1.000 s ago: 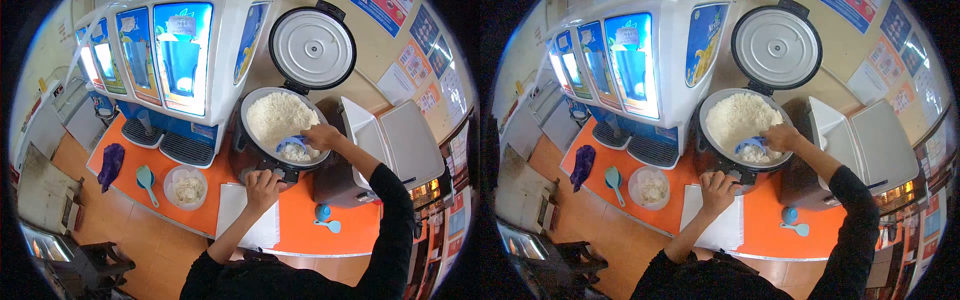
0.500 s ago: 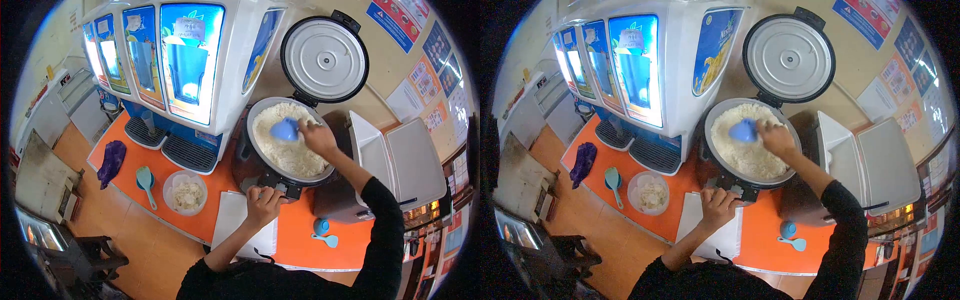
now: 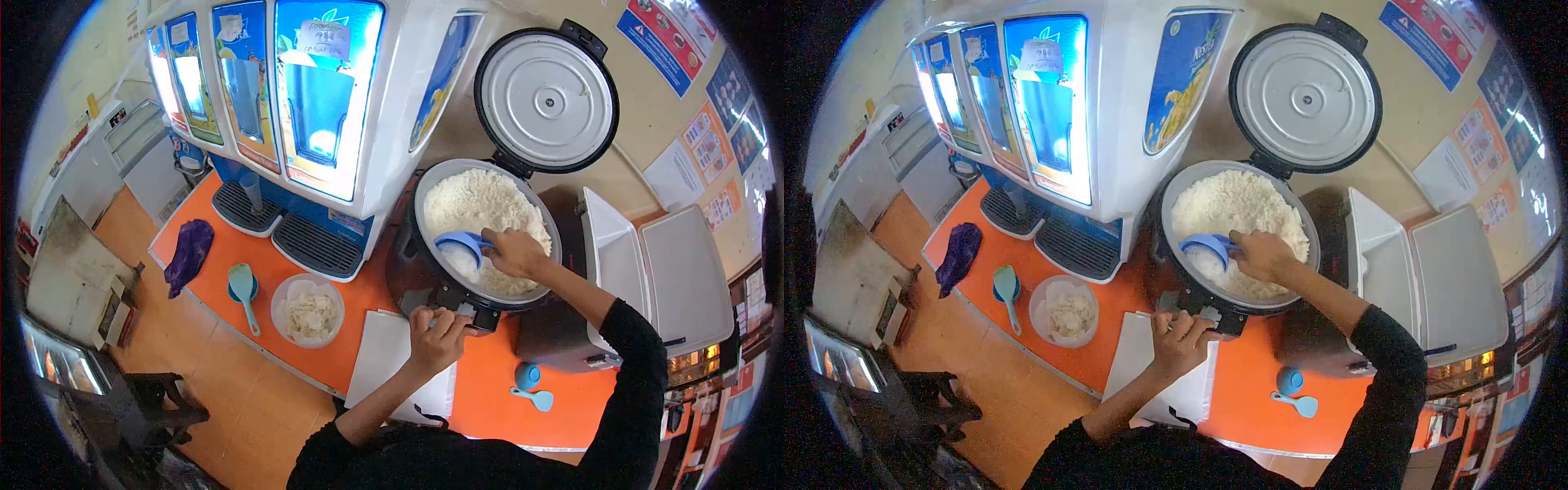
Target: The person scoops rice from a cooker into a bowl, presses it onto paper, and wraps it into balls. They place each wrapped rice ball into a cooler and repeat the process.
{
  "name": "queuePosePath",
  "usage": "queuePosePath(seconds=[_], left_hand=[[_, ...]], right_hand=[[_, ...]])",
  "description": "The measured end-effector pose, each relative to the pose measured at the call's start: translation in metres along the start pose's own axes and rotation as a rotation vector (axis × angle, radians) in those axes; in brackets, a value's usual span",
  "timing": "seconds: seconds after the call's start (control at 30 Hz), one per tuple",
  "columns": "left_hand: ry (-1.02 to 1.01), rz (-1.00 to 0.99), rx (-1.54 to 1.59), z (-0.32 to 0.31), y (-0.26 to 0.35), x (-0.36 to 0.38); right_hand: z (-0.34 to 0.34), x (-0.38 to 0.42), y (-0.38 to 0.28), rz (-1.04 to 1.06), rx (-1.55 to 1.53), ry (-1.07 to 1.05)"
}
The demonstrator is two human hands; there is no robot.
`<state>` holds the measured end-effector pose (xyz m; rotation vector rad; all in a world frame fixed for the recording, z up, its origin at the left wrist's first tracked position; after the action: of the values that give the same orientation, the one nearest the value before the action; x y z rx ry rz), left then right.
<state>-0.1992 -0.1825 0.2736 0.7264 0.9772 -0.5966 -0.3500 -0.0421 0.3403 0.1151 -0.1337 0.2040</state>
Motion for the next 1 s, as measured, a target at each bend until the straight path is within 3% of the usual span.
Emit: queuePosePath(seconds=[0.07, 0.23, 0.37, 0.4, 0.43, 0.53, 0.6, 0.63, 0.73, 0.83, 0.87, 0.9, 0.97, 1.0], left_hand=[[0.015, 0.001, -0.028, 0.0, -0.001, -0.001], [-0.012, 0.001, -0.052, 0.003, 0.003, -0.003], [-0.022, -0.072, -0.069, 0.009, -0.002, 0.021], [0.016, -0.01, 0.014, 0.013, -0.01, 0.037], [0.048, 0.052, 0.105, 0.019, -0.019, 0.056], [-0.372, 0.157, 0.222, 0.016, -0.047, 0.105], [-0.722, 0.201, 0.36, 0.0, -0.075, 0.161], [-0.84, 0.189, 0.327, -0.009, -0.09, 0.197], [-0.97, 0.191, 0.296, -0.003, -0.109, 0.231], [-1.072, 0.235, 0.291, -0.005, -0.117, 0.248], [-1.065, 0.251, 0.288, -0.006, -0.119, 0.247], [-1.055, 0.267, 0.284, -0.007, -0.122, 0.246], [-1.029, 0.278, 0.343, -0.009, -0.123, 0.249], [-1.015, 0.274, 0.317, -0.012, -0.126, 0.252]], right_hand=[[-0.008, 0.025, 0.007, -0.018, -0.129, -0.036], [0.011, 0.052, 0.031, -0.023, -0.1, -0.031], [0.026, 0.027, 0.07, 0.223, -0.229, -0.106], [0.035, 0.035, 0.074, -0.077, -0.428, -0.338], [0.04, 0.044, 0.076, -0.086, -0.432, -0.339], [0.024, 0.102, 0.069, -0.374, -1.019, -0.594], [0.01, 0.147, 0.028, -0.461, -1.085, -0.533], [-0.018, 0.166, 0.005, -0.433, -1.281, -0.704], [-0.113, 0.214, -0.064, -0.61, -1.586, -1.059], [-0.243, 0.204, -0.097, -0.747, -1.442, -0.863], [-0.28, 0.194, -0.096, -0.792, -1.248, -0.805], [-0.33, 0.19, -0.092, -0.866, -1.341, -0.694], [-0.329, 0.169, -0.092, -0.708, -0.47, -0.176], [-0.301, 0.166, -0.109, -0.716, -0.38, 0.012]])
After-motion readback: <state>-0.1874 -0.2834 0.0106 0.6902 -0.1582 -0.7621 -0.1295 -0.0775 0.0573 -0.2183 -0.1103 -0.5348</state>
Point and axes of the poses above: each hand's wrist, its own x-axis away from the middle knuckle, its own z-axis out of the back of the hand, y = z × x, the point moved 7 cm from there along -x, towards the middle knuckle, and after that the axes turned 11 degrees about -z, right-handed, at the moved point
